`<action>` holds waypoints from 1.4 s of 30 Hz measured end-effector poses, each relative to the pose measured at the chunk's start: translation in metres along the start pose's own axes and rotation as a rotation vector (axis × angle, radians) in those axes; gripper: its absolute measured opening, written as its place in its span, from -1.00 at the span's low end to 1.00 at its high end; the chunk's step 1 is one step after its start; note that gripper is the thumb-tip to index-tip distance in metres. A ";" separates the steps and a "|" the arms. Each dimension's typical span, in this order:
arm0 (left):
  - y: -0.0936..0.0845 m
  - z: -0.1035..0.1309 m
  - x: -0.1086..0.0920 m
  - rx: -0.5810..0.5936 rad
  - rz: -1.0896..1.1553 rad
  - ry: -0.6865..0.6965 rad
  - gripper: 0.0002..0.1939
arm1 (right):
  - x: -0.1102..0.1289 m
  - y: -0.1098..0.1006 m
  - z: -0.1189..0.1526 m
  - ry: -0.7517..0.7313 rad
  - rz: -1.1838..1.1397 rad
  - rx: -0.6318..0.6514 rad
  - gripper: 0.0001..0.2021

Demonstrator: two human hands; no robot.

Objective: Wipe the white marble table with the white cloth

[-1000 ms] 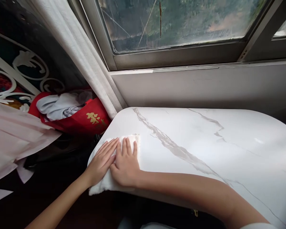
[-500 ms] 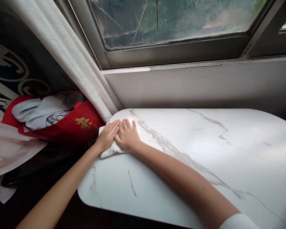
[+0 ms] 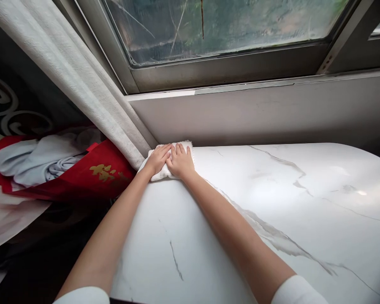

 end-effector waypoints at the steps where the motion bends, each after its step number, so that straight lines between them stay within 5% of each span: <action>1: -0.001 0.004 -0.003 -0.001 -0.006 0.003 -0.50 | 0.001 -0.001 0.004 -0.002 -0.002 0.004 -0.41; 8: -0.010 0.062 -0.049 -0.037 -0.062 0.003 -0.47 | 0.013 -0.016 0.064 -0.075 -0.007 0.046 -0.42; 17: -0.027 0.194 -0.164 -0.107 -0.160 -0.011 -0.48 | 0.032 -0.054 0.208 -0.305 -0.045 0.202 -0.39; 22: -0.028 0.224 -0.208 -0.066 -0.189 0.062 -0.39 | 0.027 -0.075 0.256 -0.392 -0.019 0.233 -0.38; 29: -0.014 0.173 -0.196 -0.048 -0.184 0.051 -0.48 | -0.001 -0.072 0.216 -0.303 0.003 0.208 -0.37; 38: 0.018 0.016 -0.170 -0.008 -0.159 0.013 -0.50 | -0.086 -0.082 0.097 -0.152 0.131 0.119 -0.42; 42: 0.028 -0.038 -0.169 0.014 -0.097 0.040 -0.52 | -0.115 -0.090 0.068 -0.006 0.173 0.050 -0.43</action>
Point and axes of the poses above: each hand's wrist, its own z-axis away from the middle knuckle, its own y-axis out of the palm, x = y × z, the point moved 6 cm from there along -z, towards the middle knuckle, and after that the axes turned 8 degrees about -z, right-handed, at the moved point
